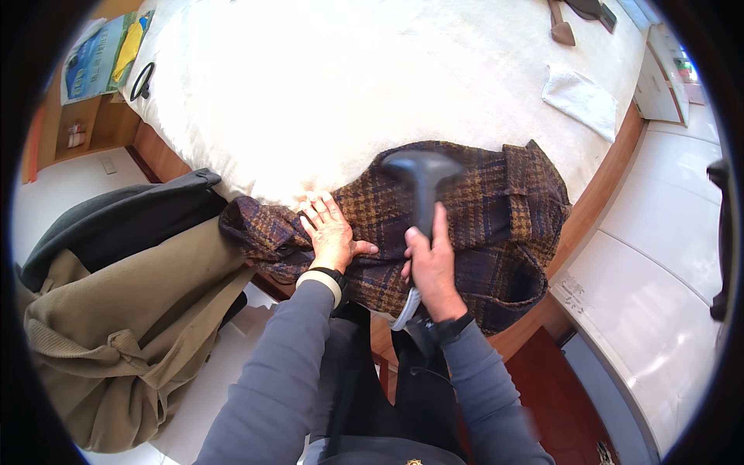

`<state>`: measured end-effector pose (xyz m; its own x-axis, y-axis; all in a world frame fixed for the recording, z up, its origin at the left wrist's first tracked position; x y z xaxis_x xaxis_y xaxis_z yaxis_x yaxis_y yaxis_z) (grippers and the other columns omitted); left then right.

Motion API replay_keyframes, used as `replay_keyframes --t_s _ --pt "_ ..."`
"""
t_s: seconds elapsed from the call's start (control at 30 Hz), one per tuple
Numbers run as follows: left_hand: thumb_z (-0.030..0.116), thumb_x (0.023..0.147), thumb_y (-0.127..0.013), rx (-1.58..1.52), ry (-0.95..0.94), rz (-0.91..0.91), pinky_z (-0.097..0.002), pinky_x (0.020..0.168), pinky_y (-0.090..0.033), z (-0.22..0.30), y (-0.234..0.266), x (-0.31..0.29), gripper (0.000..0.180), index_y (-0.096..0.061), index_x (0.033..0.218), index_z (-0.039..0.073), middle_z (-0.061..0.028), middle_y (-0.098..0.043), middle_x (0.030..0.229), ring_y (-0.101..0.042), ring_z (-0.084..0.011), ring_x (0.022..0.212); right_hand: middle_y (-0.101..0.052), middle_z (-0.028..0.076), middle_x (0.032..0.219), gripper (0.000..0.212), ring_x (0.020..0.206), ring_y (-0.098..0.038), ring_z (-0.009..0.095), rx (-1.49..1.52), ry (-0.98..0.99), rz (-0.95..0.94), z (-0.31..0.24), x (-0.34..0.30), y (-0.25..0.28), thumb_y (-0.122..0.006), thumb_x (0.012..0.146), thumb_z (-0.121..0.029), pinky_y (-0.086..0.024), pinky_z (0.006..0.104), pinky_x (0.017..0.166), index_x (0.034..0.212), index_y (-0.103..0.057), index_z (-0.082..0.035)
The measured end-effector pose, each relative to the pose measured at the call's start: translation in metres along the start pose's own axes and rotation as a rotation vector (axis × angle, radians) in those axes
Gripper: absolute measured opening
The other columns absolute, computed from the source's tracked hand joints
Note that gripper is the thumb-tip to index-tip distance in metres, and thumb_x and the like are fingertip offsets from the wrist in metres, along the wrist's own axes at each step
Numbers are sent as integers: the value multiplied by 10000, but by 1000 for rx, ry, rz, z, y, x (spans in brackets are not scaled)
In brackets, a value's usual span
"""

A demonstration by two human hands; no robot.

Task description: The person uses a handheld garment steamer to remove wrinkles from a plaid jacket laid on a bed. They repeatedly move the steamer over the front, sleeves, and back, adjusting the jacket with their hands to reach different areas.

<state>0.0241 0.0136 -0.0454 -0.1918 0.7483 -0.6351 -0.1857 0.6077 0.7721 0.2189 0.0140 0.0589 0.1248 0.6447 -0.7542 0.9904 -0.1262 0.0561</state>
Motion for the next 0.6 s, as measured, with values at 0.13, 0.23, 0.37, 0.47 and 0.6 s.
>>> replay_keyframes --t_s 0.13,0.23,0.37,0.47,0.6 --pt "733 442 -946 -4 11 -27 -662 1263 -64 1 0 1 1769 52 1614 -138 -418 -57 1671 -15 -592 1565 -519 16 800 738 573 -530 88 173 168 2 -17 12 18 -558 1037 -154 -497 254 472 1681 -197 -133" --pt "730 447 -947 -3 11 -17 -671 1259 -73 2 2 0 1758 40 1614 -140 -422 -61 1668 -11 -585 1568 -574 38 826 751 541 -543 102 43 91 -84 -1 -25 6 -580 1017 -150 -501 262 475 1677 -223 -120" --pt "691 508 -950 -138 -77 18 -661 1262 -79 -1 19 -9 1667 -17 1618 -131 -401 -106 1673 -65 -574 1569 -600 41 866 769 580 -569 106 -61 -41 -34 16 -38 9 -585 1014 -135 -506 251 474 1687 -214 -139" --pt "453 754 -912 -669 -388 54 -502 1283 -204 -28 55 -16 1145 -323 1590 -59 -331 -318 1625 -240 -454 1564 -549 20 847 748 593 -541 85 85 -8 127 7 -24 33 -558 1037 -153 -490 239 460 1688 -190 -151" --pt "271 783 -918 -598 -173 800 -439 1079 -464 -102 105 -45 827 -512 1417 -73 -242 -559 1336 -559 -362 1210 -569 29 867 754 572 -546 85 134 76 78 -3 -36 27 -567 1029 -150 -508 245 474 1684 -194 -134"
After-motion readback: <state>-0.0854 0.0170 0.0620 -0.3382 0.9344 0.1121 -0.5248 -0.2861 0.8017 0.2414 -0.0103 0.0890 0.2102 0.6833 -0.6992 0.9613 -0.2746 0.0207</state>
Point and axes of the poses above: each hand's wrist, its own x-axis towards the middle knuckle, its own y-axis out of the back of the hand, z = x × y, the point moved 3 cm from there along x, towards the middle knuckle
